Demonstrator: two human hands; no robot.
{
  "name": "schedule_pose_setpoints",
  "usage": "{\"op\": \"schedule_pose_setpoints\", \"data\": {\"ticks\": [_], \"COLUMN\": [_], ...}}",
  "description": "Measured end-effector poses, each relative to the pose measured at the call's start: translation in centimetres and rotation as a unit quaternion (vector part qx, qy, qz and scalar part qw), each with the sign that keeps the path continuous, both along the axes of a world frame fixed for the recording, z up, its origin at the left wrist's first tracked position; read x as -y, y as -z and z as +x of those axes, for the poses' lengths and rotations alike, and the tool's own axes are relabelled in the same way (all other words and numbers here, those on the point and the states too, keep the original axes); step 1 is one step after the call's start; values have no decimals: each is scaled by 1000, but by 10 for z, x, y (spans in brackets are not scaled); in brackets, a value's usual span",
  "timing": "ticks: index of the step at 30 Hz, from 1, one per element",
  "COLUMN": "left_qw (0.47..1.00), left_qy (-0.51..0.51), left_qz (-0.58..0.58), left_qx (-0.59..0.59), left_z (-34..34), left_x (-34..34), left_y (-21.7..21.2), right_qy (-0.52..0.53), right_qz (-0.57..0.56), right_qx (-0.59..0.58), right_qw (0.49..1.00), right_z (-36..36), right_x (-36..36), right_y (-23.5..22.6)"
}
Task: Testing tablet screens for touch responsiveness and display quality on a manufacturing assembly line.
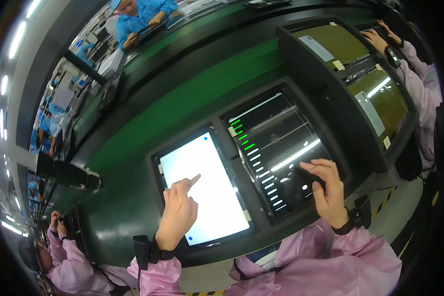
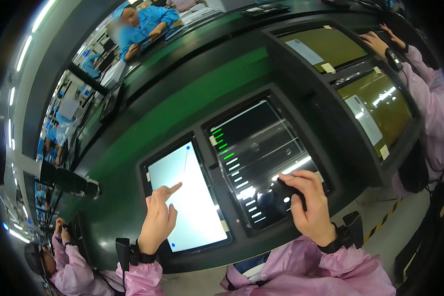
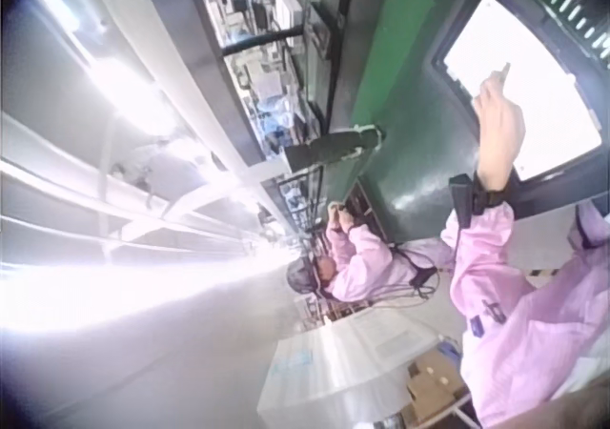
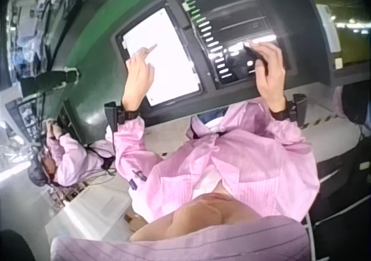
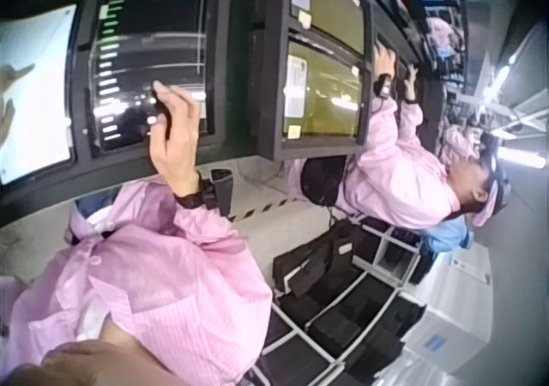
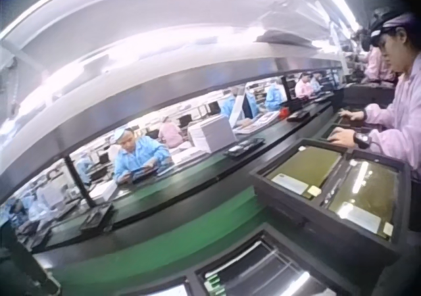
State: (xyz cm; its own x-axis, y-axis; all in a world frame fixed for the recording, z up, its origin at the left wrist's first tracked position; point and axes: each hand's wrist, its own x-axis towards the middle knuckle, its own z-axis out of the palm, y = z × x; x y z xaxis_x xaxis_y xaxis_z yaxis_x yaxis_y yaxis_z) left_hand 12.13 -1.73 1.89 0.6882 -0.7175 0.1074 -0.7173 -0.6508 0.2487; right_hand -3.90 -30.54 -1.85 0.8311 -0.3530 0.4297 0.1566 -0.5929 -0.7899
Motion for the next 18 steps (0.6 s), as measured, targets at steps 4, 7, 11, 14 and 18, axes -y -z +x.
{"op": "schedule_pose_setpoints", "data": {"ticks": [4, 7, 11, 14, 18], "left_qw": [999, 997, 996, 995, 992], "left_qy": [-15, -42, -66, -86, -113], "left_qz": [3, 23, 19, 1, 21], "left_qx": [-42, -54, -51, -46, -44], "left_z": [-41, -70, -93, -106, -116], "left_x": [-27, -46, -62, -70, -75], "left_y": [-8, -11, -13, -8, -7], "right_qy": [12, 6, -7, -9, -14], "right_qz": [-7, -11, -15, -14, -33], "right_qx": [-10, -10, -18, -18, -27], "right_qw": [1000, 1000, 1000, 1000, 999], "right_z": [0, 0, -1, -1, 2], "right_x": [0, -1, -2, -2, -2], "right_y": [-1, 1, 4, 4, 4]}}
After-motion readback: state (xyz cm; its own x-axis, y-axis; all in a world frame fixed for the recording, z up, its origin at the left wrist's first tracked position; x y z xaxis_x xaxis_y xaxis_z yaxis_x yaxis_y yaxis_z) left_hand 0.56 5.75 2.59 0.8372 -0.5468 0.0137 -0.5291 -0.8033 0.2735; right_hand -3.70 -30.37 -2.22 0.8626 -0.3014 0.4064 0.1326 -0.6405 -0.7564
